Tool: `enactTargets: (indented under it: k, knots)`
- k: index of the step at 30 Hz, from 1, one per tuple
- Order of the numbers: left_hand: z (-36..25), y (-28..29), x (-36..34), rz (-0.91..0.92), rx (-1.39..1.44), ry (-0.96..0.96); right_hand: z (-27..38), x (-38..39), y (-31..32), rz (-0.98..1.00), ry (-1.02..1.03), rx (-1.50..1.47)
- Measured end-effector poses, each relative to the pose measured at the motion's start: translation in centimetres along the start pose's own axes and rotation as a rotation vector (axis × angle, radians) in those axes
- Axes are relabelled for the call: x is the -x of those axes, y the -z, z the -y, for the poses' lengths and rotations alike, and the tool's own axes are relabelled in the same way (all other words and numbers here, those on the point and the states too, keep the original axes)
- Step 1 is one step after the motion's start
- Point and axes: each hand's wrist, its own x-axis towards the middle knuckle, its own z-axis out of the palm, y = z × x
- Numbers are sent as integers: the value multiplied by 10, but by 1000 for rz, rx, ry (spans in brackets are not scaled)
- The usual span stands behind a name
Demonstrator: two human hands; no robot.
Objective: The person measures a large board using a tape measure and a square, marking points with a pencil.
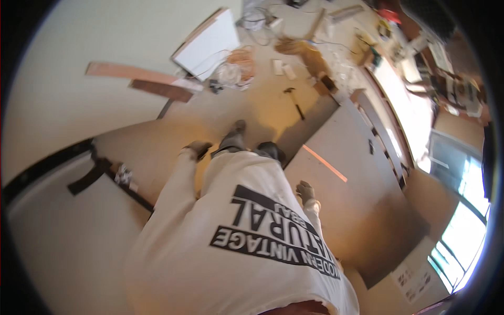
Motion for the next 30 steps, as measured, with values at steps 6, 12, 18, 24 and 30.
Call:
enactTargets:
  k: [6, 12, 18, 24, 30]
  knots:
    - [78, 20, -1, -21, 506, 17, 74, -9, -23, 9, 149, 316]
    - [110, 10, -3, 62, 194, 80, 155, -25, -25, -26, 218, 153]
    - [42, -2, -23, 58, -207, -74, 188, -42, 10, -128, 285, 102]
    - [-107, -7, -48, 35, -303, -111, 115, -126, 69, -135, -22, 114]
    - [-285, -53, -37, -39, -282, -156, 61, -160, 116, -95, -22, 147]
